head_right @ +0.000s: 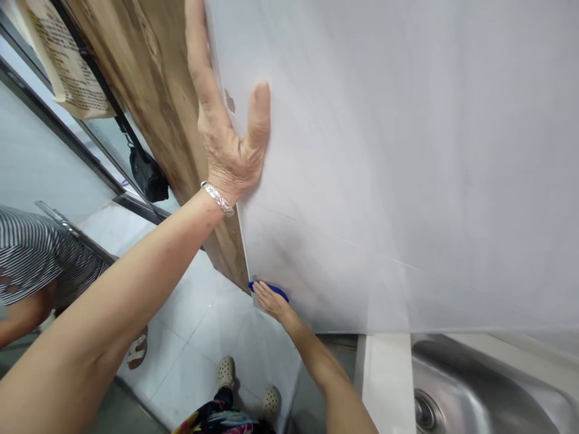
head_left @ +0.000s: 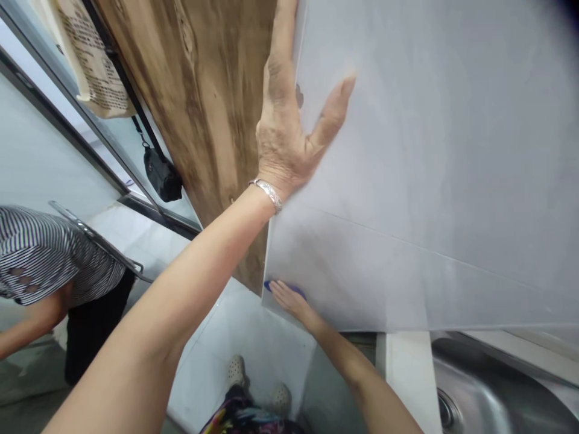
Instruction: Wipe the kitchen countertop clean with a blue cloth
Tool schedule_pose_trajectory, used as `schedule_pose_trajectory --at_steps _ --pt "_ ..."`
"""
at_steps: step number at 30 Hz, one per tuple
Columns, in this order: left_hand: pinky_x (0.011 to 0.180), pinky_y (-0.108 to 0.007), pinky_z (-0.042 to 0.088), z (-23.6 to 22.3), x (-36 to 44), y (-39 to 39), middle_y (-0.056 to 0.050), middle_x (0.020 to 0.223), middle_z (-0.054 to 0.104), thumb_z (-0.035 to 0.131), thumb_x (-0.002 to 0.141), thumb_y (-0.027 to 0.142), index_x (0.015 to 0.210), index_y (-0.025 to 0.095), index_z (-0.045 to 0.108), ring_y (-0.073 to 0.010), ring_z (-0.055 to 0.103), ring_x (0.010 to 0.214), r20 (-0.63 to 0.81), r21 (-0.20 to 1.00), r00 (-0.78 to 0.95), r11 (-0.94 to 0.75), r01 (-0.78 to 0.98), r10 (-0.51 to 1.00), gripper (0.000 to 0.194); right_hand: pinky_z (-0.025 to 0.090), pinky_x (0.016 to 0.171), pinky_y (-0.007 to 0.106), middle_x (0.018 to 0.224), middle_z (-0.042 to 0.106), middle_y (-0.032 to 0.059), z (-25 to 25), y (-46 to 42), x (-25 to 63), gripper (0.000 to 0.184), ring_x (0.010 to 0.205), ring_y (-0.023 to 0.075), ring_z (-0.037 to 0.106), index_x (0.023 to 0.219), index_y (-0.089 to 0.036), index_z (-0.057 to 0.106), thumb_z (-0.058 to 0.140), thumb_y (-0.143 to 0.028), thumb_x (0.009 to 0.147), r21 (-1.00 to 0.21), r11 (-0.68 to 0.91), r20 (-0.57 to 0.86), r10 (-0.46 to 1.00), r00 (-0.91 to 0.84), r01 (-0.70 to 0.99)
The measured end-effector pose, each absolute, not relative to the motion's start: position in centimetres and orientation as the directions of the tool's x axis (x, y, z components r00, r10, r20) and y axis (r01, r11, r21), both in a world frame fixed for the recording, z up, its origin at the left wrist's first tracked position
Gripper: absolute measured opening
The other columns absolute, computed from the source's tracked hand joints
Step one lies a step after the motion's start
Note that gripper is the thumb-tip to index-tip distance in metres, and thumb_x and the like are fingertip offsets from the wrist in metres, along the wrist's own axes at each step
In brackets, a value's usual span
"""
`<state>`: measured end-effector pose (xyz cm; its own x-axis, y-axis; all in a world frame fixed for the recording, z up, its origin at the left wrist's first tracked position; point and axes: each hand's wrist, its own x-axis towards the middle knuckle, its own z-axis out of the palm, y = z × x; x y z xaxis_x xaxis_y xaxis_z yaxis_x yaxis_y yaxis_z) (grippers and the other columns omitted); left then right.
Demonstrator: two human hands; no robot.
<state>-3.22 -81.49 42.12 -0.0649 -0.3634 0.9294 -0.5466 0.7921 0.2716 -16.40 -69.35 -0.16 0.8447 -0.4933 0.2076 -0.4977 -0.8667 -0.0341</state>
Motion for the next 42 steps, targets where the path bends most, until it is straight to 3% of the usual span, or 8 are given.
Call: schedule_pose_trajectory --at_steps 5,8,12,17,24,30,36,42 --pt "0.127 -0.039 0.014 42.3 -3.1 -81.3 -0.009 0.163 0.020 0.023 0.094 0.071 0.154 0.013 0.008 -0.0196 0.008 0.155 0.969 0.228 0.027 0.845 -0.484 -0.245 0.084 0.037 0.122 0.037 0.153 0.044 0.0103 7.3 -72.7 -11.8 0.051 0.143 0.0190 0.040 0.142 -0.013 0.050 0.042 -0.005 0.092 0.206 -0.825 0.339 -0.444 0.829 -0.526" --pt "0.128 -0.035 0.013 42.5 -2.9 -81.1 -0.015 0.162 0.026 0.036 0.094 0.068 0.152 0.008 0.019 -0.0190 0.016 0.154 0.977 0.210 0.060 0.869 -0.448 -0.204 0.085 0.034 0.123 0.039 0.159 0.035 0.0069 12.7 -71.7 -14.8 0.054 0.147 0.0200 0.034 0.148 -0.020 0.043 0.046 -0.010 0.095 0.345 -0.677 0.496 -0.456 0.739 -0.650" --pt "0.129 -0.039 0.015 42.7 -2.8 -81.0 -0.020 0.162 0.025 0.047 0.096 0.059 0.150 0.000 0.020 -0.0186 0.018 0.153 0.983 0.184 0.064 0.880 -0.437 -0.174 0.085 0.026 0.125 0.044 0.153 0.047 0.0030 17.1 -68.6 -22.9 0.054 0.144 0.0197 0.038 0.145 -0.033 0.047 0.054 -0.016 0.094 0.427 -0.406 0.696 -0.422 0.580 -0.808" --pt "0.129 -0.043 0.013 43.1 -2.9 -81.2 -0.020 0.163 0.022 0.048 0.092 0.067 0.150 -0.001 0.018 -0.0198 0.015 0.154 0.981 0.192 0.068 0.891 -0.411 -0.180 0.094 0.030 0.121 0.046 0.148 0.052 0.0037 21.2 -66.3 -30.9 0.055 0.140 0.0217 0.045 0.141 -0.039 0.049 0.056 -0.017 0.091 0.360 -0.097 0.880 -0.297 0.372 -0.928" --pt "0.129 -0.047 0.009 43.4 -2.8 -81.5 -0.022 0.163 0.019 0.046 0.090 0.072 0.151 0.002 0.015 -0.0225 0.013 0.155 0.984 0.171 0.034 0.895 -0.411 -0.172 0.098 0.031 0.114 0.069 0.155 0.032 0.0224 35.0 -65.8 -37.0 0.057 0.148 0.0372 0.028 0.149 -0.013 0.033 0.044 -0.032 0.096 0.032 0.196 0.999 0.008 0.035 -0.980" --pt "0.127 -0.049 0.018 43.0 -2.5 -82.0 -0.023 0.162 0.021 0.053 0.093 0.054 0.153 0.000 0.016 -0.0254 0.018 0.153 0.993 0.114 0.031 0.891 -0.440 -0.112 0.089 0.031 0.116 0.061 0.149 0.035 0.0238 47.3 -66.2 -39.5 0.059 0.145 0.0276 0.030 0.151 -0.007 0.018 0.029 -0.038 0.102 -0.078 0.136 0.996 0.055 -0.071 -0.988" --pt "0.125 -0.050 0.023 42.4 -2.0 -82.6 -0.019 0.163 0.024 0.061 0.085 0.048 0.156 0.004 0.016 -0.0301 0.023 0.152 0.987 0.160 0.067 0.868 -0.469 -0.146 0.095 0.018 0.122 0.056 0.159 0.023 0.0205 58.0 -67.0 -41.3 0.061 0.148 0.0168 0.014 0.153 -0.004 0.004 0.019 -0.038 0.105 -0.021 0.343 0.999 -0.024 -0.032 -0.939" --pt "0.125 -0.049 0.023 42.5 -1.9 -82.4 -0.012 0.164 0.025 0.062 0.075 0.054 0.159 0.013 0.016 -0.0317 0.025 0.151 0.955 0.294 0.116 0.831 -0.473 -0.272 0.104 0.016 0.119 0.050 0.160 0.017 0.0265 66.5 -66.2 -40.1 0.067 0.150 0.0236 0.015 0.126 0.013 0.046 0.005 -0.034 0.102 -0.001 0.424 0.996 -0.084 -0.040 -0.906"
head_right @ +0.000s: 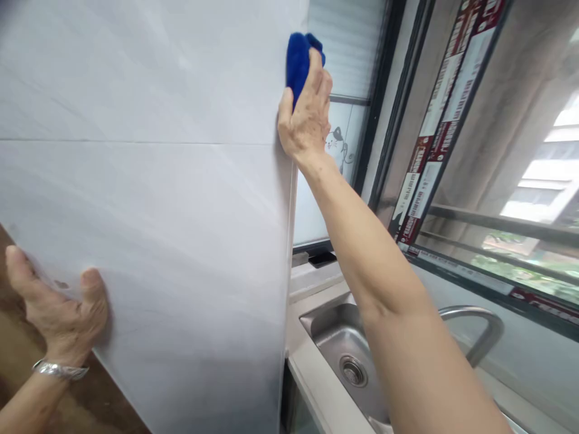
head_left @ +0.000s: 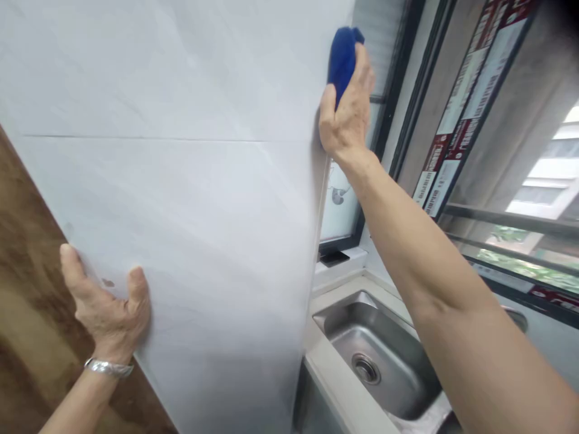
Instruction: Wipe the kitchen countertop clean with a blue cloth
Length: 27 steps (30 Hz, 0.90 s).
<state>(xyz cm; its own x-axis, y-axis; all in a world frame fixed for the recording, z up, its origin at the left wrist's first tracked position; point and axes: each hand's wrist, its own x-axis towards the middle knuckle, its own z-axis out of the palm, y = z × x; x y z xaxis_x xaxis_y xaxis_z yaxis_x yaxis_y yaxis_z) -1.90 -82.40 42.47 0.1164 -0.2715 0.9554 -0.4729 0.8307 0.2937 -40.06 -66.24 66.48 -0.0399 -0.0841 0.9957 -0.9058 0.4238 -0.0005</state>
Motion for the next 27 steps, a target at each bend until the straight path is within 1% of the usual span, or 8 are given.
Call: schedule_pose_trajectory --at_steps 3,6,8,11,15,21,24,27 --pt "0.125 -0.048 0.020 42.7 -1.9 -82.0 -0.008 0.166 0.022 0.061 0.074 0.053 0.160 0.018 0.015 -0.0305 0.021 0.152 0.949 0.313 0.114 0.823 -0.473 -0.295 0.104 0.024 0.115 0.047 0.154 0.024 0.0332 69.7 -65.9 -39.4 0.073 0.147 0.0277 0.025 0.120 0.019 0.046 0.002 -0.035 0.100 -0.018 0.395 0.998 -0.041 -0.037 -0.918" --pt "0.125 -0.046 0.021 42.9 -1.9 -81.8 -0.006 0.167 0.018 0.059 0.075 0.051 0.160 0.019 0.012 -0.0285 0.020 0.153 0.956 0.286 0.085 0.833 -0.473 -0.280 0.102 0.026 0.115 0.046 0.155 0.028 0.0282 71.9 -66.1 -39.7 0.080 0.148 0.0325 0.020 0.116 0.014 0.054 -0.003 -0.038 0.097 -0.024 0.379 0.999 -0.033 -0.039 -0.925" --pt "0.125 -0.044 0.021 42.9 -2.1 -81.8 -0.008 0.167 0.018 0.058 0.075 0.050 0.160 0.014 0.012 -0.0285 0.020 0.152 0.965 0.255 0.074 0.841 -0.478 -0.250 0.103 0.030 0.111 0.046 0.152 0.030 0.0284 72.2 -66.2 -39.8 0.094 0.148 0.0356 0.015 0.108 0.014 0.058 -0.017 -0.038 0.087 -0.052 0.339 0.998 -0.019 -0.062 -0.939" --pt "0.125 -0.045 0.020 43.0 -2.3 -81.7 -0.015 0.165 0.021 0.057 0.074 0.051 0.158 0.004 0.015 -0.0308 0.020 0.152 0.965 0.258 0.093 0.823 -0.506 -0.245 0.105 0.036 0.105 0.041 0.147 0.037 0.0278 70.2 -66.0 -39.3 0.100 0.145 0.0335 0.023 0.118 0.017 0.051 -0.017 -0.046 0.082 -0.051 0.227 0.998 0.031 -0.046 -0.972" --pt "0.125 -0.047 0.021 43.3 -2.7 -81.4 -0.020 0.164 0.022 0.055 0.072 0.057 0.155 -0.002 0.017 -0.0325 0.023 0.151 0.947 0.318 0.139 0.788 -0.527 -0.289 0.108 0.037 0.109 0.047 0.152 0.036 0.0242 63.9 -65.4 -38.8 0.093 0.144 0.0325 0.033 0.141 0.010 0.037 -0.004 -0.059 0.094 0.033 0.173 0.998 0.044 0.041 -0.984" --pt "0.124 -0.050 0.018 44.0 -3.2 -80.7 -0.022 0.164 0.020 0.050 0.070 0.067 0.153 -0.004 0.017 -0.0310 0.020 0.152 0.928 0.369 0.162 0.763 -0.531 -0.336 0.114 0.029 0.119 0.061 0.162 0.017 0.0202 50.6 -65.7 -39.1 0.070 0.151 0.0347 0.018 0.157 -0.011 0.013 0.037 -0.043 0.099 -0.037 0.132 0.996 -0.078 -0.048 -0.991" --pt "0.125 -0.046 0.019 44.2 -3.4 -80.2 -0.025 0.163 0.020 0.048 0.079 0.061 0.152 -0.010 0.016 -0.0276 0.019 0.153 0.956 0.287 0.111 0.780 -0.556 -0.272 0.106 0.032 0.119 0.061 0.164 0.007 0.0192 42.8 -65.6 -38.3 0.073 0.152 0.0367 0.015 0.158 -0.015 0.008 0.042 -0.038 0.097 -0.074 0.149 0.980 -0.173 -0.100 -0.986" --pt "0.125 -0.046 0.019 44.1 -3.6 -79.9 -0.033 0.159 0.020 0.046 0.086 0.055 0.147 -0.019 0.014 -0.0287 0.020 0.153 0.985 0.162 0.047 0.811 -0.562 -0.164 0.101 0.037 0.118 0.056 0.163 0.013 0.0204 35.0 -64.8 -37.7 0.072 0.151 0.0368 0.020 0.157 -0.014 0.014 0.046 -0.034 0.096 -0.106 0.156 0.948 -0.282 -0.148 -0.982"
